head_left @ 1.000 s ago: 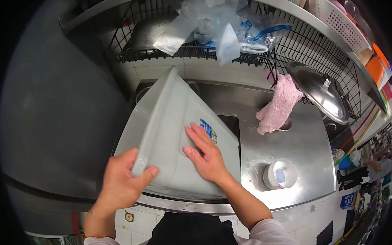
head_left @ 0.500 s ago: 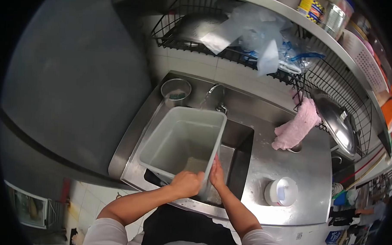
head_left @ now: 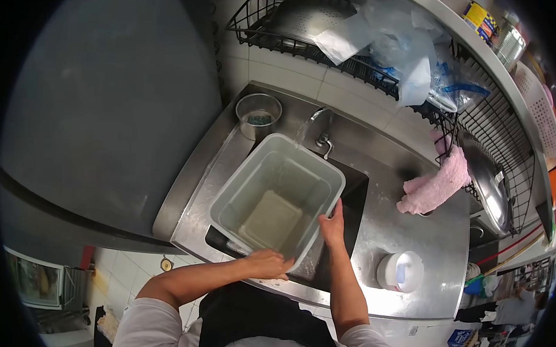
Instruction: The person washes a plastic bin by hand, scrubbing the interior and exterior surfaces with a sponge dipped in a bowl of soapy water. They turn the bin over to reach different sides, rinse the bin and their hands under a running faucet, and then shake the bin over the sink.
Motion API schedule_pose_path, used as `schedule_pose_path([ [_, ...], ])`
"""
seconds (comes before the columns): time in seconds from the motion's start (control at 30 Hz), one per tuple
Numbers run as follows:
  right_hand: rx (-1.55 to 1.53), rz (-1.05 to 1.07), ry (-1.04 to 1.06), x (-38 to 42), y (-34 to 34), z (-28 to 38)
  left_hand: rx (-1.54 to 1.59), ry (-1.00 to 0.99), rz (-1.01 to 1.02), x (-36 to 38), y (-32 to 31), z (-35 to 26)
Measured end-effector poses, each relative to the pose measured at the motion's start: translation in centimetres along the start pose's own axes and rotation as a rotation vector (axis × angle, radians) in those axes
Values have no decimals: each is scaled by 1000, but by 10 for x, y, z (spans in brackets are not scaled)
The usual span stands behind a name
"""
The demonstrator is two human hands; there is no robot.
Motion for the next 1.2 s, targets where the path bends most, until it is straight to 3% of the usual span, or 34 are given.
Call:
schedule_pose_path([
  [0.03,255,-103,99,-4,3,2,-35,-31,26,3,-1,3],
  [0.07,260,-99,100,-2,6,13,-30,-31,22,7,7,5],
  [0.13,352,-29,-192,5,17,35,20,-126,-173,17,49,1],
  [0.2,379,-47,-193,15,28,42,-228,84,-504,42,96,23],
  [0.27,544,-142,-112,25,37,48,-292,596,-700,83,134,53],
  [0.3,553,-138,-103,24,35,49,-284,599,-710,90,134,62],
  [0.37,944,-277,297,29,25,89,278,870,-997,128,115,108],
  [0.4,964,-303,368,26,15,113,534,771,-1110,129,105,116],
  [0.43,969,-305,373,12,1,123,540,767,-1115,128,98,121],
  [0.5,297,39,187,-35,-39,117,677,724,-1050,115,96,123],
  [0.57,112,129,119,-92,-75,102,665,720,-1067,110,107,130],
  [0.63,-375,28,-77,-137,-93,98,655,643,-1084,99,116,154],
  [0.67,-368,37,-71,-159,-96,104,662,645,-1095,93,119,167],
  [0.73,-631,208,-226,-191,-111,103,510,580,-1072,78,134,184],
  [0.83,-674,363,-389,-202,-124,111,559,618,-952,48,158,209],
  [0.97,-465,529,-365,-193,-124,131,572,548,-789,-1,192,235],
  [1.03,-402,939,-336,-170,-141,151,578,474,-626,-29,208,233],
  [1.1,-391,935,-302,-174,-144,154,526,445,-603,-55,221,243],
  [1.17,-447,747,-245,-188,-143,153,473,413,-579,-84,218,265],
  [1.2,-439,748,-244,-185,-143,160,465,261,-657,-102,217,277],
])
Point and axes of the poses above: each hand's wrist, its own x-axis away from the middle knuckle, its own y-axis out of the back of the hand, z = x × y, the point moved 8 cm from there along -x, towards the middle knuckle, and after that the axes turned 15 degrees about x, right-handed, at the moved point
